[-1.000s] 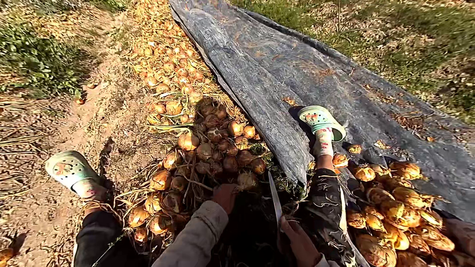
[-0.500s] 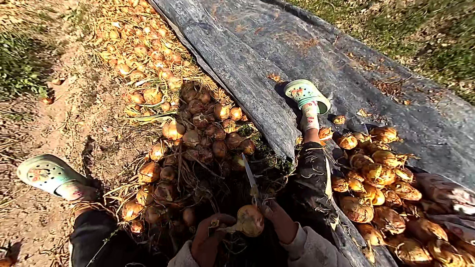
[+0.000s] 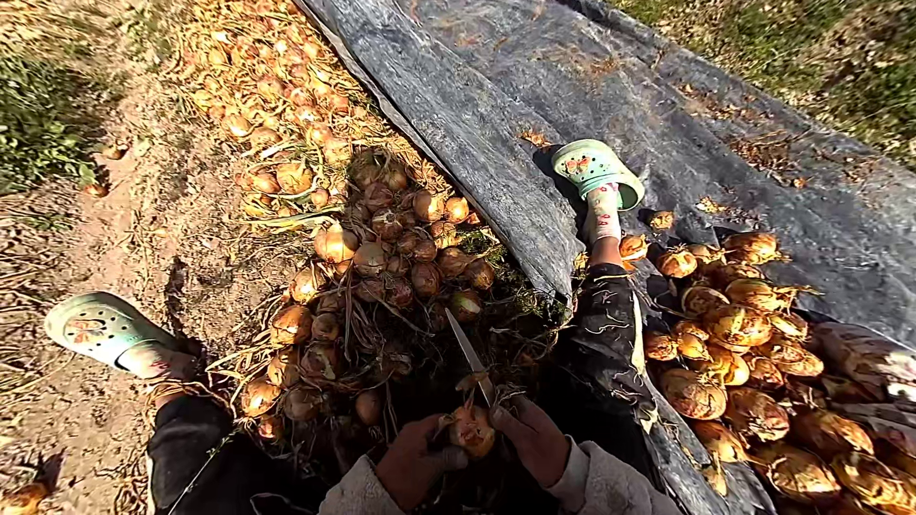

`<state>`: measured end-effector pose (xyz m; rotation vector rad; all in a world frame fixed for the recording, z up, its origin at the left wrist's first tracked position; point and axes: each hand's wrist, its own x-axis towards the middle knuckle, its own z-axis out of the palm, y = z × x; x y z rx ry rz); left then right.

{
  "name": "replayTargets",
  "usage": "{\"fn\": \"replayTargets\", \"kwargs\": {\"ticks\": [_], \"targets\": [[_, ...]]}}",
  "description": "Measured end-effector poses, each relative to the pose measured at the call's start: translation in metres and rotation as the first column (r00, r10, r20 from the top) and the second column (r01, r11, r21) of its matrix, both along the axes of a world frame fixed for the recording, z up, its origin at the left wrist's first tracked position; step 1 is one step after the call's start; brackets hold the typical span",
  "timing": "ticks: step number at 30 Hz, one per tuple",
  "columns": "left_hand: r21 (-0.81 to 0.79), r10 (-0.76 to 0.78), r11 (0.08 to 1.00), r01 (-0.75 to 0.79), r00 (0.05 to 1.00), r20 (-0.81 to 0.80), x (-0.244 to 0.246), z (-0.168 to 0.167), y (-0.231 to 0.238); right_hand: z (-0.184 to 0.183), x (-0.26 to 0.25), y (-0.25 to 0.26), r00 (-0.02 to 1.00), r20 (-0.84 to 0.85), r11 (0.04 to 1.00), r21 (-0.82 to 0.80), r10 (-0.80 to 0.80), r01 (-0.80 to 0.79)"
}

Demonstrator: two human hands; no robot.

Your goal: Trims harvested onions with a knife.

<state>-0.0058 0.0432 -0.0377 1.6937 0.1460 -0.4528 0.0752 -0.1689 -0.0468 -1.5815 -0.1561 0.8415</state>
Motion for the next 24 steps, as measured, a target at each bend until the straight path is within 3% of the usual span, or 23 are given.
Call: {"fn": "replayTargets", "kwargs": {"ticks": [3,7,12,15,17,19,22,24], "targets": [[0.265,-0.035,0.964,0.004,0.993,0.113,-0.006,-0.006,-0.010,-0.009,-0.001,-0.001,0.997,-0.080,0.998,-0.070,-0.005,-0.001],[0.560,-0.051,0.821,-0.109,0.964,0.261,-0.003,0.000,-0.017,-0.016,-0.002,0.001,0.987,-0.155,0.998,-0.051,-0.048,0.041],[0.642,0.069,0.705,-0.301,0.931,0.359,0.023,0.018,-0.034,-0.004,0.010,0.007,0.955,-0.221,0.944,0.219,-0.199,0.247],[0.630,0.172,0.645,-0.433,0.885,0.433,0.045,0.029,-0.028,-0.005,0.009,0.005,0.948,-0.237,0.946,0.191,-0.213,0.261],[0.628,0.093,0.600,-0.496,0.822,0.561,0.051,0.025,-0.030,-0.012,0.007,0.004,0.932,-0.316,0.969,0.108,-0.179,0.223],[0.672,-0.085,0.540,-0.506,0.762,0.642,0.053,0.013,-0.039,-0.018,0.002,0.004,0.902,-0.408,0.979,0.077,-0.143,0.190],[0.764,-0.316,0.536,-0.360,0.753,0.577,0.033,-0.007,-0.059,-0.019,-0.006,0.008,0.865,-0.409,0.946,0.015,-0.290,0.325],[0.793,-0.374,0.570,-0.212,0.793,0.481,0.015,-0.015,-0.074,-0.022,-0.006,0.012,0.776,-0.474,0.897,-0.072,-0.416,0.437]]}}
